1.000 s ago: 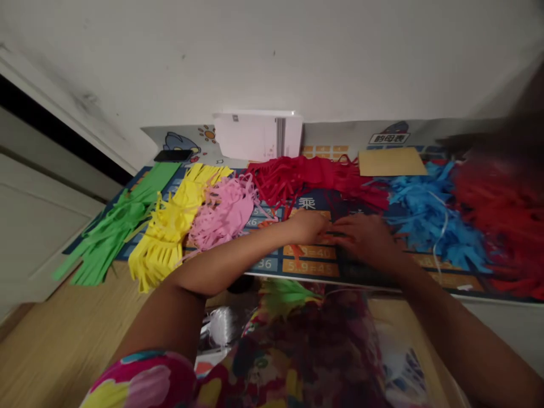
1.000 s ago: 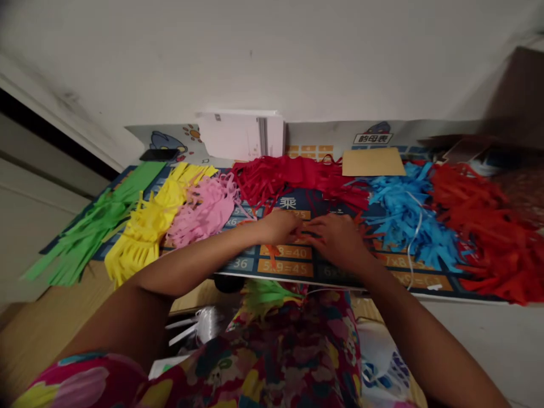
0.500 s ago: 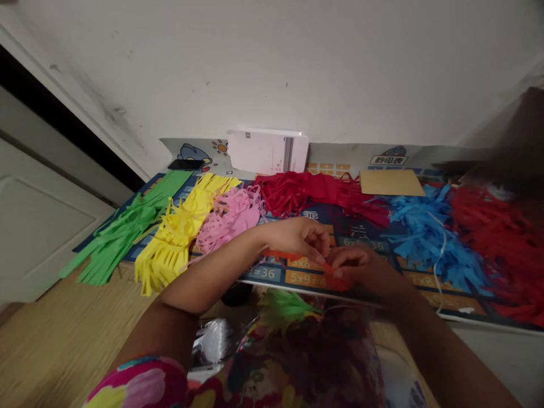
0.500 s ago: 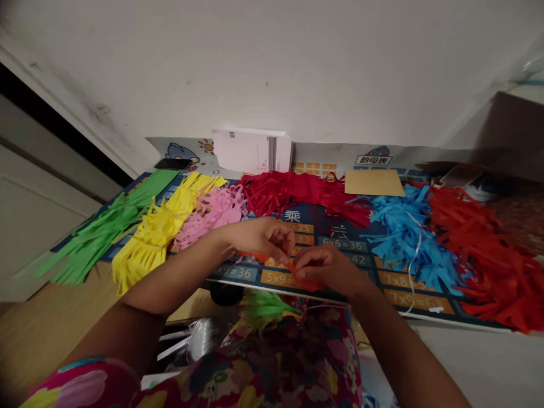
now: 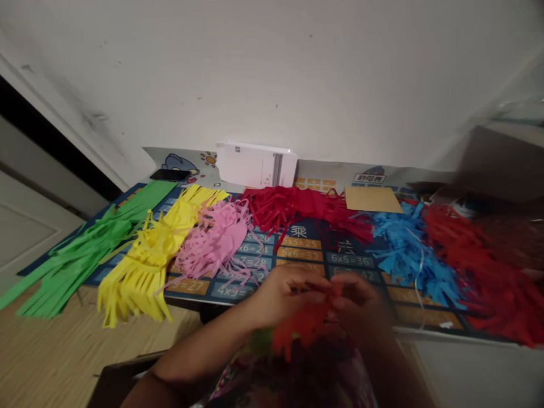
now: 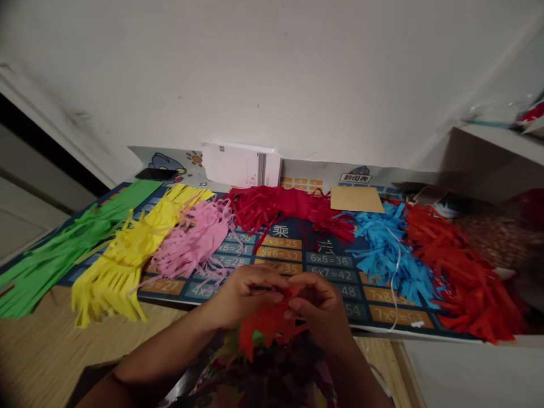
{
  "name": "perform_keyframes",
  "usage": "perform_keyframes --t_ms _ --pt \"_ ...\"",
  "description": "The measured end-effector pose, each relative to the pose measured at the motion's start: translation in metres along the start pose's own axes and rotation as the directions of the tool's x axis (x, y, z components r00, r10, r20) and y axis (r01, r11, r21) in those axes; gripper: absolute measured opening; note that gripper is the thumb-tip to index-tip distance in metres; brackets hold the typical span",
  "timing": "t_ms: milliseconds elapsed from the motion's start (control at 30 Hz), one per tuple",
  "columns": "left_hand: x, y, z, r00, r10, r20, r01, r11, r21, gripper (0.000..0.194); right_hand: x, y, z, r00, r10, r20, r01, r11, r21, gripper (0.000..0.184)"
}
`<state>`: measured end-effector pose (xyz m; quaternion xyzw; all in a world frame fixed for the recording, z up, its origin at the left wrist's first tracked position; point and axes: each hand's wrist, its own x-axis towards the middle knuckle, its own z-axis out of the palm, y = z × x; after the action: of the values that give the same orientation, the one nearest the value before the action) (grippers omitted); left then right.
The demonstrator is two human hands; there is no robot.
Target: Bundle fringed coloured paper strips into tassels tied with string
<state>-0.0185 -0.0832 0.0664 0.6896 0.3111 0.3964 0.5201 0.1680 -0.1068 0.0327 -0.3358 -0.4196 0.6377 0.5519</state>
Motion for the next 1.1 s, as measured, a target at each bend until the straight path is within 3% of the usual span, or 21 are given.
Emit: perform_keyframes --t_ms 133,333,533,633,700,733,767,800,833,900,967,1100 --pt "0.0 -0.001 0.003 0.989 0.147 0.017 -0.148 0.981 0.127 0.021 -0.003 0.003 -0.008 0.998 -0.067 -0.012 0.066 0.996 -0.051 0.017" --pt "0.0 -0.008 0.015 0.939 0.339 -0.062 -0.287 0.869 0.403 0.014 0.001 0.003 -0.012 0.972 -0.234 -0.026 0.227 0.959 -0.169 0.007" --pt "0.007 -0.015 0.017 0.921 0.387 -0.051 -0.349 0.874 0.339 0.013 -0.008 0.002 -0.011 0.958 -0.286 0.005 0.276 0.919 -0.282 0.005" --pt "0.008 -0.014 0.016 0.96 0.276 -0.053 -0.258 0.941 0.22 0.013 -0.003 -0.005 -0.028 0.947 -0.311 0.077 0.315 0.861 -0.399 0.004" --pt "0.006 -0.015 0.017 0.993 0.058 -0.102 -0.053 0.997 0.054 0.009 0.017 -0.019 -0.055 0.934 -0.356 0.023 0.294 0.735 -0.611 0.01" --pt "0.004 -0.016 0.018 0.99 -0.079 -0.118 0.071 0.995 -0.071 0.011 0.034 -0.028 -0.073 0.926 -0.376 -0.04 0.224 0.63 -0.743 0.016" --pt "0.003 -0.018 0.02 0.971 -0.21 -0.117 0.183 0.962 -0.205 0.017 0.053 -0.038 -0.092 0.916 -0.368 -0.156 0.045 0.482 -0.875 0.023" --pt "0.001 -0.021 0.021 0.944 -0.314 -0.099 0.268 0.908 -0.321 0.024 0.075 -0.047 -0.113 0.906 -0.347 -0.243 -0.155 0.261 -0.953 0.031" --pt "0.0 -0.024 0.023 0.922 -0.381 -0.071 0.323 0.858 -0.4 0.031 0.097 -0.056 -0.132 0.921 -0.279 -0.271 -0.281 0.003 -0.96 0.036" --pt "-0.001 -0.03 0.026 0.901 -0.432 -0.032 0.376 0.817 -0.436 0.041 0.137 -0.069 -0.162 0.939 -0.202 -0.278 -0.309 -0.142 -0.94 0.034" --pt "0.0 -0.032 0.027 0.903 -0.429 -0.031 0.387 0.841 -0.378 0.043 0.166 -0.074 -0.179 0.954 -0.109 -0.279 -0.297 -0.23 -0.927 0.028" --pt "0.003 -0.029 0.025 0.912 -0.403 -0.071 0.373 0.889 -0.265 0.04 0.189 -0.069 -0.183 0.944 0.03 -0.328 -0.294 -0.377 -0.879 0.021"
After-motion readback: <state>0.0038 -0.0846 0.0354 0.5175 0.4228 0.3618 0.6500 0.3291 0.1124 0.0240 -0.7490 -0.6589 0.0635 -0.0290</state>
